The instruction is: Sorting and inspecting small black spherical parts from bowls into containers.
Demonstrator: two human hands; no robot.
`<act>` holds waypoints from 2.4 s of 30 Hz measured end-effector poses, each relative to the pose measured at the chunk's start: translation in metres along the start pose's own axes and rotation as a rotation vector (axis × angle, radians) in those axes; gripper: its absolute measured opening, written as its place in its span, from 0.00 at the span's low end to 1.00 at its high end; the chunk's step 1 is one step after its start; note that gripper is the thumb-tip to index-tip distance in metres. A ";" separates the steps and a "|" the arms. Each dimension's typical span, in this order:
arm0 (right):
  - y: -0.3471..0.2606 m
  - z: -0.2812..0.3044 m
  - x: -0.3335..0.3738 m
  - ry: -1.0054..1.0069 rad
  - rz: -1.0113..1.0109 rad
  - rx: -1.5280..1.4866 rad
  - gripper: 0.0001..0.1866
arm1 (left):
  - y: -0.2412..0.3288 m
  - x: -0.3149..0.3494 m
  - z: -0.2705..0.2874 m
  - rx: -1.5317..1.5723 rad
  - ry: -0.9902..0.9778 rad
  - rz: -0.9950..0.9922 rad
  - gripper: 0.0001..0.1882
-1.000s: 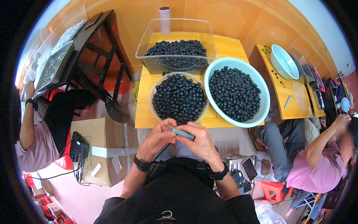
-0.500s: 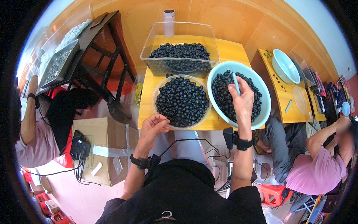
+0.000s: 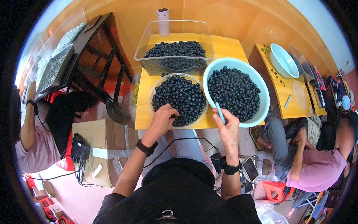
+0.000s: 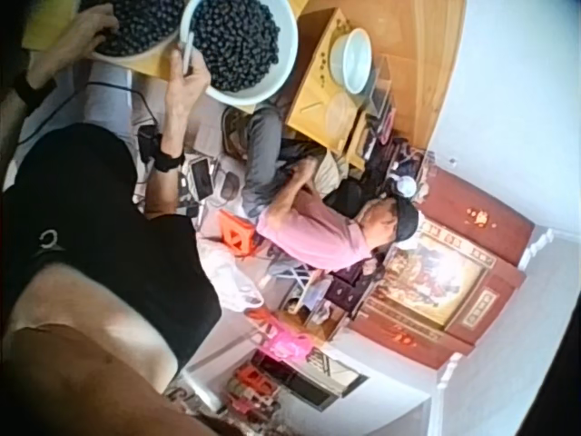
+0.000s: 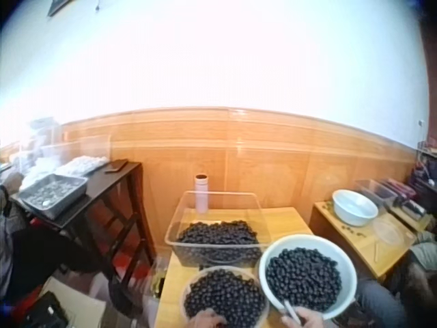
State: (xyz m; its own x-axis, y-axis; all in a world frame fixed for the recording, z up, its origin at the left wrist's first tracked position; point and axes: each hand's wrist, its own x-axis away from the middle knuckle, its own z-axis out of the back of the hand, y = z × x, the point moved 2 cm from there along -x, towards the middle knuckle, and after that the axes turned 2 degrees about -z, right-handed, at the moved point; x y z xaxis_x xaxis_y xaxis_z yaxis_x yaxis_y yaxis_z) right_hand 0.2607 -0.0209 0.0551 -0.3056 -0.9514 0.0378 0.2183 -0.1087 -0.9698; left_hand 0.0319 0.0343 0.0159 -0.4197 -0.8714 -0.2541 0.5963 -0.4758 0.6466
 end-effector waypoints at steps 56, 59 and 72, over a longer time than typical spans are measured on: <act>-0.041 -0.067 0.026 -0.235 0.515 0.416 0.10 | -0.005 0.020 0.014 1.885 -0.096 0.393 0.09; -0.040 -0.066 0.025 -0.238 0.544 0.417 0.10 | -0.005 0.019 0.013 1.889 -0.105 0.411 0.08; -0.038 -0.065 0.011 -0.262 0.622 0.376 0.09 | 0.000 0.019 0.027 1.887 -0.123 0.382 0.04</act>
State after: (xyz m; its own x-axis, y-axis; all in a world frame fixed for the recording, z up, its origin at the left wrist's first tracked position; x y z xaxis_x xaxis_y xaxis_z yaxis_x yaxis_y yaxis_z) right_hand 0.1886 -0.0084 0.0770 0.1955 -0.9016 -0.3858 0.5928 0.4221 -0.6859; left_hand 0.0054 0.0212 0.0309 -0.5544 -0.8303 0.0572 -0.7079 0.5066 0.4922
